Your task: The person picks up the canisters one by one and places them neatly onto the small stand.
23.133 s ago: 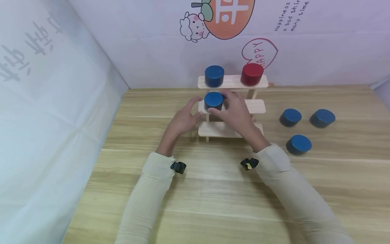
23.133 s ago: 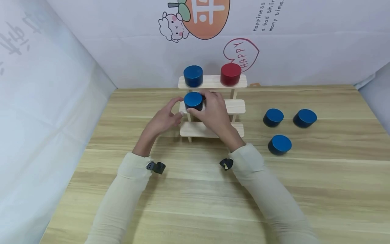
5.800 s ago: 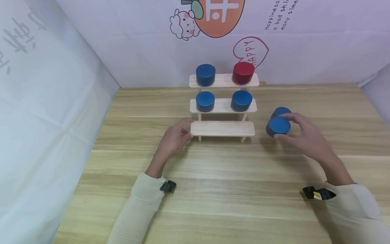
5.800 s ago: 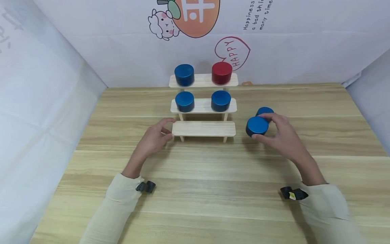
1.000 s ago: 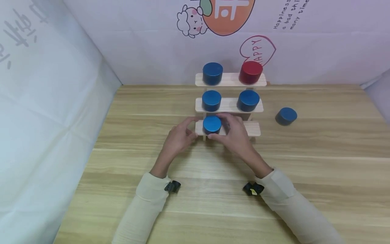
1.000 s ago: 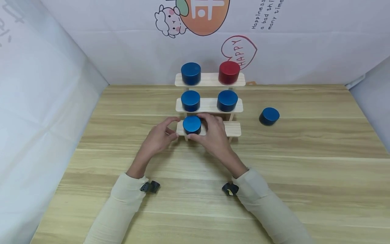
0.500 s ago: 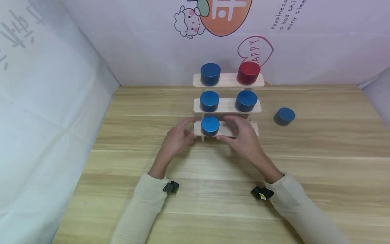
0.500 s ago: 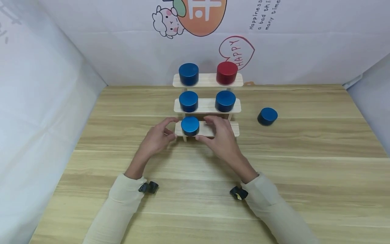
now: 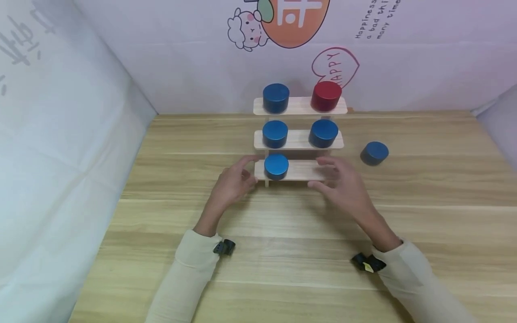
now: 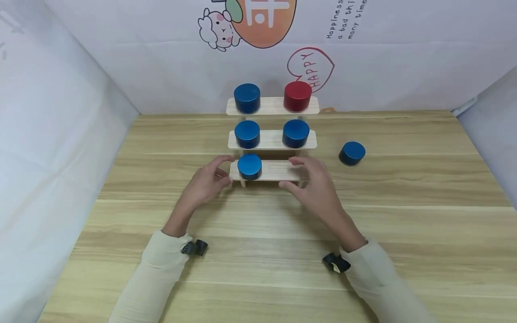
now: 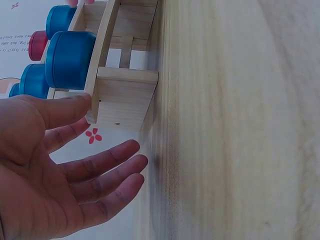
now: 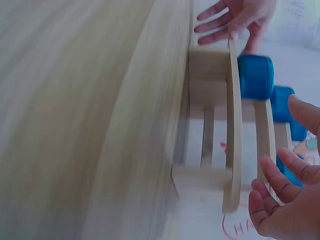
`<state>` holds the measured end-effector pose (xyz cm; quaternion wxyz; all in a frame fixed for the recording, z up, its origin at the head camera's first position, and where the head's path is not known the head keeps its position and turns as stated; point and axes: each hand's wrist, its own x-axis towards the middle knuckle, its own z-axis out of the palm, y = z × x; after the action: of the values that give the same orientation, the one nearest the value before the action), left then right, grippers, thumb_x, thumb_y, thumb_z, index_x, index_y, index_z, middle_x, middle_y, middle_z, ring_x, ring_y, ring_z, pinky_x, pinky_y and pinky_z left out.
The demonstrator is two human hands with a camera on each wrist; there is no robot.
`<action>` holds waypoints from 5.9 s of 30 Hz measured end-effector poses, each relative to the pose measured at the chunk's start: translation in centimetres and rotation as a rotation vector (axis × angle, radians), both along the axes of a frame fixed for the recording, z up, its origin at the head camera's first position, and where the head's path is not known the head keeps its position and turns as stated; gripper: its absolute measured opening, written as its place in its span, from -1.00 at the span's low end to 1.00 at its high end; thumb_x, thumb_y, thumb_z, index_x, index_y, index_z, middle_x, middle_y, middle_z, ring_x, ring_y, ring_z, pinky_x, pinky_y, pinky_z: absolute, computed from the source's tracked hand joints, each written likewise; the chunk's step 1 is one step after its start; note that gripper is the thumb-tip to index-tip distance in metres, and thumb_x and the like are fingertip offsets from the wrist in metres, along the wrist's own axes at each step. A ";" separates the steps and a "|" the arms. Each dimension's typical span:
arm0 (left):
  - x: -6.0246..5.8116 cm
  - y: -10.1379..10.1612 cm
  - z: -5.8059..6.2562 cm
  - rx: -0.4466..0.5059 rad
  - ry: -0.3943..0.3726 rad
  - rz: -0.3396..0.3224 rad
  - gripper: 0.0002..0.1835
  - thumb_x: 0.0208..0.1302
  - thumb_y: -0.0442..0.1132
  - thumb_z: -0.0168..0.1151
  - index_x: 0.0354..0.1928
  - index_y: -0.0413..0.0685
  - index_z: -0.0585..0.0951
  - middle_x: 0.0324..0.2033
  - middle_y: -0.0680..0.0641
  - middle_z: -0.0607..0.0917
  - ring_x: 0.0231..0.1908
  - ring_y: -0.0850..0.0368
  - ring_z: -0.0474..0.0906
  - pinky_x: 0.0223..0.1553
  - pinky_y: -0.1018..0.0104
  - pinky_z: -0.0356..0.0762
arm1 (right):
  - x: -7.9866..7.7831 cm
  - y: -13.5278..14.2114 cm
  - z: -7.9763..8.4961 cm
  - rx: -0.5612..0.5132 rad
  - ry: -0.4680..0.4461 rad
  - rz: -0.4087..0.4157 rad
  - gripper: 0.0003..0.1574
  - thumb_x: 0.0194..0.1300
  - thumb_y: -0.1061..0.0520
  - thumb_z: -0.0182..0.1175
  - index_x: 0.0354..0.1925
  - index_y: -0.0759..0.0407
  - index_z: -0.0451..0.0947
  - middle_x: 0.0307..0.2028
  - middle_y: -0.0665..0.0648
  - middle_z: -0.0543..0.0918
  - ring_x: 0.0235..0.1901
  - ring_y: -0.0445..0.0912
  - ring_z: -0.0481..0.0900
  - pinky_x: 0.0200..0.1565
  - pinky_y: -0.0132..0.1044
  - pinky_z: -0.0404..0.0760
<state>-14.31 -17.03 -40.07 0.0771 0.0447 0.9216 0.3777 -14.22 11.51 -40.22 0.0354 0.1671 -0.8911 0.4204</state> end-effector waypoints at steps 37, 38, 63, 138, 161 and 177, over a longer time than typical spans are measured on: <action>0.0 0.1 0.1 -0.013 -0.052 0.036 -0.42 0.39 -0.24 0.27 0.41 0.22 0.39 0.04 -0.18 0.66 0.00 -0.06 0.60 -0.29 0.12 0.61 | -1.3 10.7 -0.3 0.050 -0.064 -0.167 -0.18 0.30 -0.03 0.39 0.35 0.32 0.35 0.23 0.37 0.47 0.24 0.27 0.34 0.20 0.25 0.27; 0.0 0.1 0.1 -0.012 -0.053 0.037 -0.42 0.39 -0.24 0.27 0.41 0.22 0.39 0.04 -0.18 0.66 0.00 -0.06 0.60 -0.29 0.12 0.62 | -1.3 11.0 -0.3 0.052 -0.069 -0.167 -0.18 0.30 -0.03 0.39 0.36 0.32 0.35 0.24 0.38 0.47 0.24 0.28 0.33 0.21 0.26 0.26; -0.1 0.1 -0.1 -0.010 -0.055 0.031 -0.42 0.40 -0.24 0.26 0.42 0.20 0.38 0.03 -0.20 0.66 0.00 -0.09 0.61 -0.26 0.09 0.62 | -3.0 17.2 -0.6 0.159 -0.155 -0.169 -0.02 0.34 -0.09 0.33 0.47 0.33 0.15 0.28 0.51 0.37 0.27 0.44 0.24 0.21 0.36 0.19; -0.1 0.3 0.1 -0.011 -0.043 0.028 -0.41 0.40 -0.26 0.26 0.42 0.23 0.39 -0.02 -0.18 0.68 -0.10 -0.05 0.64 -0.34 0.16 0.62 | -11.1 17.8 -2.0 0.184 -0.377 0.077 -0.08 0.28 -0.01 0.41 0.42 0.28 0.23 0.39 0.45 0.23 0.38 0.45 0.07 0.22 0.45 0.06; 0.0 0.2 0.0 -0.015 -0.034 0.022 -0.41 0.41 -0.26 0.25 0.42 0.22 0.38 0.05 -0.19 0.66 0.00 -0.07 0.61 -0.26 0.09 0.63 | -8.0 18.0 -1.3 0.084 -0.326 -0.025 -0.08 0.34 -0.07 0.34 0.47 0.22 0.20 0.41 0.38 0.25 0.32 0.45 0.19 0.20 0.39 0.21; 0.0 0.1 -0.1 -0.015 -0.029 0.024 -0.41 0.40 -0.25 0.25 0.43 0.21 0.38 0.02 -0.17 0.67 -0.03 -0.06 0.61 -0.29 0.11 0.62 | -5.2 15.9 -0.2 0.020 -0.216 -0.065 -0.13 0.31 0.01 0.38 0.43 0.23 0.26 0.33 0.41 0.34 0.25 0.46 0.28 0.13 0.45 0.24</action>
<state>-14.27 -16.89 -40.16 0.0863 0.0276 0.9237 0.3722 -19.44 27.39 -40.46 -0.0486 0.0922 -0.8989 0.4256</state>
